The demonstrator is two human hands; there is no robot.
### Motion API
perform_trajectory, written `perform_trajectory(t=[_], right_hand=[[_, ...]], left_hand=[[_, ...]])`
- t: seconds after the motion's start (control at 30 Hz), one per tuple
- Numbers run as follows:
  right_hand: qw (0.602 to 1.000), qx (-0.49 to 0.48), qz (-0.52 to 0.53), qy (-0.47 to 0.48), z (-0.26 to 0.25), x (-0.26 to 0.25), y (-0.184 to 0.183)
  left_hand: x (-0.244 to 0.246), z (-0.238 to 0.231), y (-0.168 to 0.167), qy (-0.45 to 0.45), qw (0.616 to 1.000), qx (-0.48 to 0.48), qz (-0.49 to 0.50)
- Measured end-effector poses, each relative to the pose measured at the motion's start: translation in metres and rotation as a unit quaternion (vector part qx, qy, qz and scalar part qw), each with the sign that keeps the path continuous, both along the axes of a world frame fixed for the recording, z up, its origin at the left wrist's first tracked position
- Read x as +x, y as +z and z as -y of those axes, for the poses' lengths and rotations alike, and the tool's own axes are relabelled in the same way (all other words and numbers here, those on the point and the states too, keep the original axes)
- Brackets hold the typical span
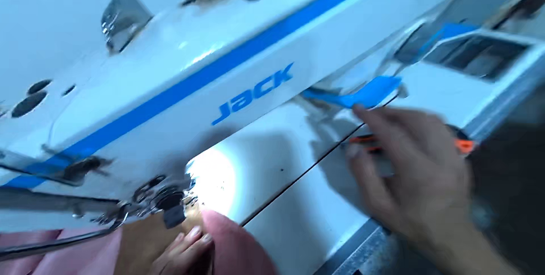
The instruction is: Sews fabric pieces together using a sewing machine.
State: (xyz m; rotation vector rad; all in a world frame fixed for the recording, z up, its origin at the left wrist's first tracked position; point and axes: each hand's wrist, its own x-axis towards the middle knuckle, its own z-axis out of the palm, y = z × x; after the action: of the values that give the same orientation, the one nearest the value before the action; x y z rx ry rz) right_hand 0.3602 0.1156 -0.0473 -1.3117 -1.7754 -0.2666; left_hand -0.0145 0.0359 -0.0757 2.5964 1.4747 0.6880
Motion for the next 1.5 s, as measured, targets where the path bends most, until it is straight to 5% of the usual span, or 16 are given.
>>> perform_trajectory(t=[0.1, 0.23, 0.33, 0.53, 1.5], right_hand=[[0.999, 0.013, -0.019, 0.044, 0.015, -0.017, -0.021], [0.963, -0.135, 0.031, 0.230, 0.010, -0.088, -0.044], [0.949, -0.131, 0.102, 0.269, 0.006, -0.123, -0.033], [0.946, -0.150, 0.158, 0.242, 0.017, -0.132, 0.006], [0.955, -0.082, 0.168, 0.231, 0.022, -0.135, -0.003]], left_hand=[[0.003, -0.003, 0.002, -0.008, 1.000, 0.011, 0.008], [0.000, 0.001, 0.013, 0.002, 0.999, -0.024, 0.028], [-0.005, -0.004, 0.009, 0.005, 0.999, -0.041, 0.024], [-0.006, -0.003, 0.006, 0.018, 0.998, -0.054, 0.015], [-0.008, -0.002, 0.006, 0.024, 0.998, -0.048, 0.010]])
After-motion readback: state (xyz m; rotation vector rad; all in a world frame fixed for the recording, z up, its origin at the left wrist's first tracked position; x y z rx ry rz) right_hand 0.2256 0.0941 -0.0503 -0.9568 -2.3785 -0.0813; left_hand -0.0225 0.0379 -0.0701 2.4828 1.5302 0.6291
